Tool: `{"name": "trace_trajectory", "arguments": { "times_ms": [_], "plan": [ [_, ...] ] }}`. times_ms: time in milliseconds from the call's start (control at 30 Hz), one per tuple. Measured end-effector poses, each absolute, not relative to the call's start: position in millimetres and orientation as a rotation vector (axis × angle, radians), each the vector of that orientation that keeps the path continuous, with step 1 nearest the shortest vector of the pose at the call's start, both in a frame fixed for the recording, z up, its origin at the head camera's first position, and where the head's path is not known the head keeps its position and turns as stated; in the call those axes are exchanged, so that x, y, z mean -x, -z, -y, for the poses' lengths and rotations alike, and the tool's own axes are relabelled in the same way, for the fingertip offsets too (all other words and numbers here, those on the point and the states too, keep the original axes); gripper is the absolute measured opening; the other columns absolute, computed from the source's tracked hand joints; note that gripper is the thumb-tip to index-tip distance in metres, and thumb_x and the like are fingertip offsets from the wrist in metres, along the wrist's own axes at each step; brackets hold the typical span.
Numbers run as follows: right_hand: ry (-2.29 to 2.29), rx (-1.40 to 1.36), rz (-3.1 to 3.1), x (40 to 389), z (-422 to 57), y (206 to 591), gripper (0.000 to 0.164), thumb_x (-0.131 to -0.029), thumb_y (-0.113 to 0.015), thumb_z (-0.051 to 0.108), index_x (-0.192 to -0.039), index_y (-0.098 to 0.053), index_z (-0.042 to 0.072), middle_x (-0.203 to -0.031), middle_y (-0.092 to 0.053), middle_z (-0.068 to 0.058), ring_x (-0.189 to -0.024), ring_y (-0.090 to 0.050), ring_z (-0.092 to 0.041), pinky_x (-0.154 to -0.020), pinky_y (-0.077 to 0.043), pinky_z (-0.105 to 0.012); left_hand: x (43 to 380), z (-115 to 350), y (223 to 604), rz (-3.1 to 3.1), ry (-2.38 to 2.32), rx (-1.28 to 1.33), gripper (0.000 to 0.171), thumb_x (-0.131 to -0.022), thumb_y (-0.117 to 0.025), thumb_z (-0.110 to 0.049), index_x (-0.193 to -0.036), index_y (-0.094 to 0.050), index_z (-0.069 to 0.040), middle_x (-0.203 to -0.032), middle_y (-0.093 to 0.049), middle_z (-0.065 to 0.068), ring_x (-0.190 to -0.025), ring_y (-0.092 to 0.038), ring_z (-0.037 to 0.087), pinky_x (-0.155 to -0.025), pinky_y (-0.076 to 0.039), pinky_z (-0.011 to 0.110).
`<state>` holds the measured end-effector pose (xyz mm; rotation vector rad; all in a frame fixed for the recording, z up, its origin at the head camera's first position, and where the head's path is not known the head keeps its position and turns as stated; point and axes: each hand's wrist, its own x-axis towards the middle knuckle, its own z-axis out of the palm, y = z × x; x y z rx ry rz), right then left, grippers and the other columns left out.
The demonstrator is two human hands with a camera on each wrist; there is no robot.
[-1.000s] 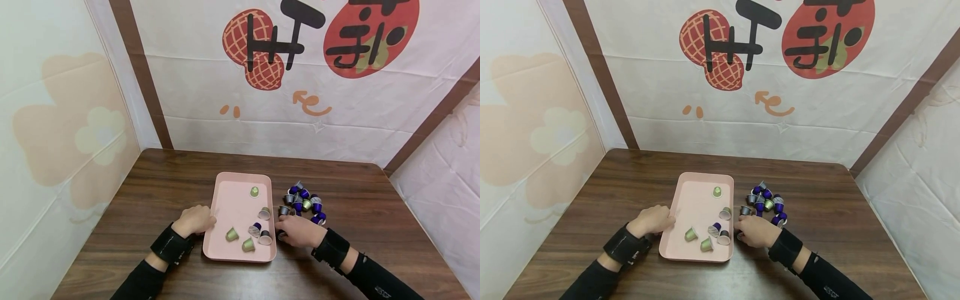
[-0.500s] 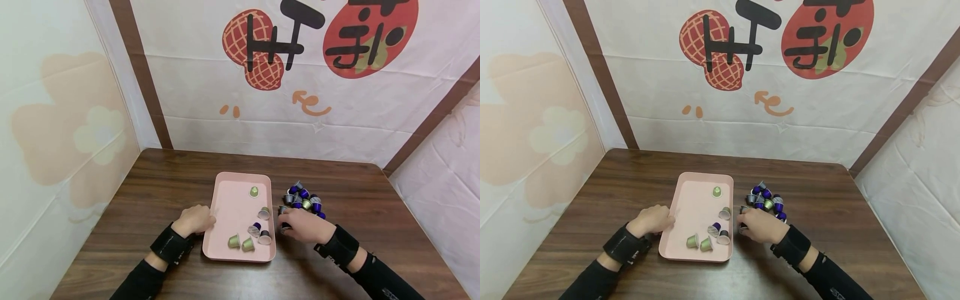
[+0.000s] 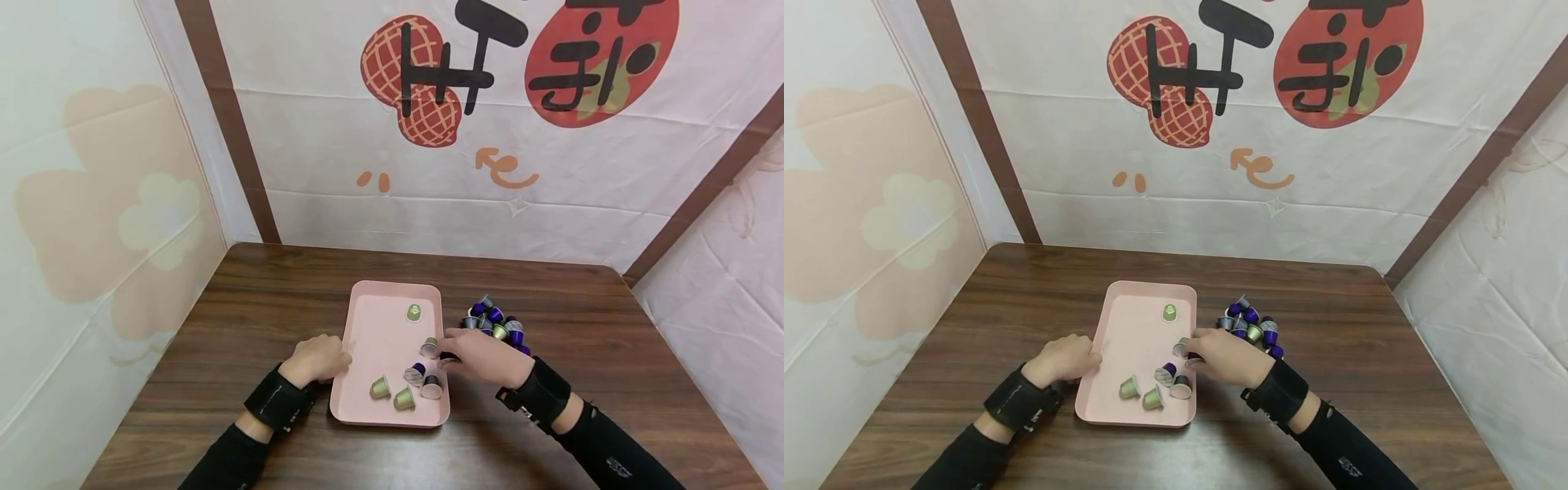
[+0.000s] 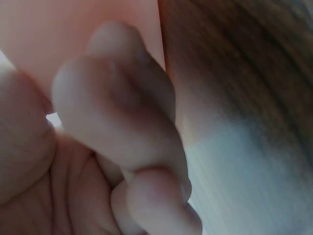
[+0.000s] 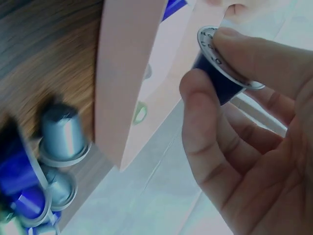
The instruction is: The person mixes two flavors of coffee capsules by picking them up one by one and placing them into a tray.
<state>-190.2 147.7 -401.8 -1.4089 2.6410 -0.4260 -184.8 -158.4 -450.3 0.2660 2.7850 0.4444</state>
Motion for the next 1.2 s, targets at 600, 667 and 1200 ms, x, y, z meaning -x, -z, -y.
{"name": "trace_trajectory", "arguments": {
  "times_ms": [600, 667, 1200],
  "plan": [
    [0.230, 1.498, -2.551, 192.0, -98.0, 404.2, 0.011, -0.085, -0.069, 0.018, -0.096, -0.066, 0.014, -0.085, -0.056, 0.003, -0.069, -0.048, -0.002, -0.064, -0.042, -0.016, 186.0, 159.4, 451.0, -2.795, -0.439, -0.243, 0.030, -0.084, -0.052, -0.023, -0.056, -0.055, -0.011, -0.048, -0.053, 0.001, -0.046, -0.049, 0.016, -0.048, -0.037, 0.032],
    [0.222, 1.504, -2.540, 192.8, -94.2, 402.8, 0.012, -0.085, -0.069, 0.017, -0.096, -0.066, 0.014, -0.085, -0.056, 0.002, -0.068, -0.047, -0.003, -0.064, -0.041, -0.015, 185.5, 159.7, 450.4, -2.793, -0.445, -0.242, 0.030, -0.084, -0.052, -0.023, -0.057, -0.055, -0.010, -0.048, -0.053, 0.001, -0.046, -0.049, 0.016, -0.049, -0.037, 0.032],
    [0.179, 1.508, -2.566, 202.1, -65.6, 404.1, 0.015, -0.084, -0.069, 0.014, -0.099, -0.068, 0.010, -0.087, -0.058, 0.001, -0.072, -0.051, -0.005, -0.065, -0.042, -0.017, 183.1, 160.9, 452.2, -2.800, -0.449, -0.252, 0.030, -0.083, -0.052, -0.023, -0.056, -0.055, -0.011, -0.047, -0.051, 0.000, -0.045, -0.049, 0.015, -0.048, -0.037, 0.033]
  ]
}}
